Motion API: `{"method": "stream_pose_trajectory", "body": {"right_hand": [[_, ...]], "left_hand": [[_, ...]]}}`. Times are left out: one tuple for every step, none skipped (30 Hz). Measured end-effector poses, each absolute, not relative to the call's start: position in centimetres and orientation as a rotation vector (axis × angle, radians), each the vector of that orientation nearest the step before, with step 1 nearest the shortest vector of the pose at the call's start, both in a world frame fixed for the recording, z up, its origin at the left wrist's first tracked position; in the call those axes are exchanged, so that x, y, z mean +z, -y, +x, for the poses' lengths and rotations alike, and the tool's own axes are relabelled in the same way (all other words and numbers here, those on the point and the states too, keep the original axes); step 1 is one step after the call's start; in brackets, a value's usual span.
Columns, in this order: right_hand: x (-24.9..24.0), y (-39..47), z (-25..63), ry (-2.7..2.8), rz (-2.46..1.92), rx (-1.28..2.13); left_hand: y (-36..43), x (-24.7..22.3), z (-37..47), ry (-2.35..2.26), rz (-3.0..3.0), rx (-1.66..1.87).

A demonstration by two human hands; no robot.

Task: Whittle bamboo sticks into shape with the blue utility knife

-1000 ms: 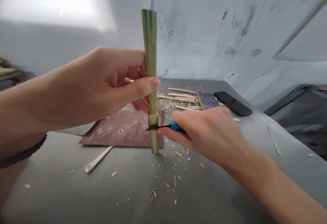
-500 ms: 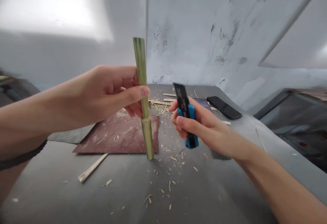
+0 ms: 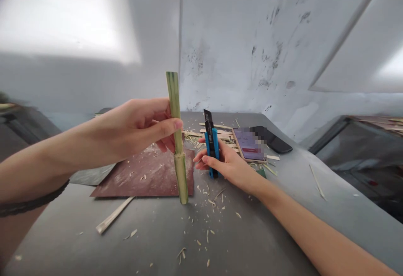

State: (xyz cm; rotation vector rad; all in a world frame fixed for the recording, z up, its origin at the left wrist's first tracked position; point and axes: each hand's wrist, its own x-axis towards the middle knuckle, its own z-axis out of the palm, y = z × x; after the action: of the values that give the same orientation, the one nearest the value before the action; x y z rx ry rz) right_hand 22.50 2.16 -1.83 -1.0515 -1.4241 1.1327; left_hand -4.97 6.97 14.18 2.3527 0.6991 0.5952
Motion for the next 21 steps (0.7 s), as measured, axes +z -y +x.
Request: {"method": "stream_pose_trajectory", "body": {"right_hand": [[-1.5, -1.9, 22.6, 1.417, -1.057, 1.132], [-1.1, -1.7, 22.7, 1.408, -1.059, 1.124], [-0.6, -1.4, 22.7, 1.399, -1.057, 1.109], [0.0, -1.1, 22.8, 1.393, -1.051, 1.09], [0.5, -0.7, 22.8, 1.393, -1.042, 1.072], [1.0, -0.4, 22.8, 1.4, -1.031, 1.059], [1.5, 0.0, 22.7, 1.416, -1.017, 1.052], [1.9, 0.4, 22.6, 1.438, -1.004, 1.054], [2.3, 0.8, 22.5, 1.466, -0.993, 1.064], [2.6, 1.2, 22.3, 1.499, -0.983, 1.081], [2.8, 1.5, 22.2, 1.539, -0.975, 1.105], [3.1, 1.9, 22.1, 1.585, -0.971, 1.133], [3.4, 2.2, 22.1, 1.637, -0.969, 1.163], [3.7, 2.5, 22.1, 1.691, -0.972, 1.189], [3.9, 2.7, 22.1, 1.743, -0.979, 1.208], [4.2, 2.8, 22.1, 1.784, -0.995, 1.22], [4.5, 2.9, 22.2, 1.824, -1.024, 1.203], [4.8, 3.0, 22.2, 1.87, -1.073, 1.146], [5.0, 3.0, 22.3, 1.924, -1.135, 1.049], [5.1, 2.9, 22.3, 1.982, -1.195, 0.92], [5.2, 2.9, 22.4, 2.043, -1.241, 0.774]], "left_hand": [[-7.1, 14.2, -5.1, -0.693, 2.361, 0.583], [-7.2, 14.1, -5.3, -0.685, 2.369, 0.576], [-7.4, 14.1, -5.4, -0.68, 2.377, 0.58], [-7.5, 13.9, -5.5, -0.672, 2.385, 0.589], [-7.7, 13.8, -5.6, -0.664, 2.391, 0.596], [-7.9, 13.6, -5.7, -0.655, 2.389, 0.606], [-8.1, 13.5, -5.8, -0.65, 2.378, 0.609], [-8.3, 13.4, -5.8, -0.643, 2.359, 0.607], [-8.5, 13.2, -5.8, -0.634, 2.335, 0.604], [-8.6, 13.1, -5.9, -0.62, 2.311, 0.599], [-8.8, 13.1, -5.9, -0.606, 2.291, 0.597], [-8.8, 13.0, -6.0, -0.593, 2.274, 0.59], [-8.9, 13.0, -6.0, -0.579, 2.261, 0.583], [-8.9, 13.0, -6.0, -0.569, 2.25, 0.578], [-8.8, 13.1, -6.1, -0.562, 2.242, 0.573], [-8.7, 13.1, -6.1, -0.556, 2.244, 0.571], [-8.6, 13.2, -6.2, -0.553, 2.255, 0.572], [-8.4, 13.3, -6.2, -0.553, 2.277, 0.573], [-8.3, 13.4, -6.2, -0.558, 2.304, 0.575], [-8.1, 13.5, -6.2, -0.564, 2.326, 0.573], [-8.0, 13.6, -6.1, -0.567, 2.341, 0.57]]}}
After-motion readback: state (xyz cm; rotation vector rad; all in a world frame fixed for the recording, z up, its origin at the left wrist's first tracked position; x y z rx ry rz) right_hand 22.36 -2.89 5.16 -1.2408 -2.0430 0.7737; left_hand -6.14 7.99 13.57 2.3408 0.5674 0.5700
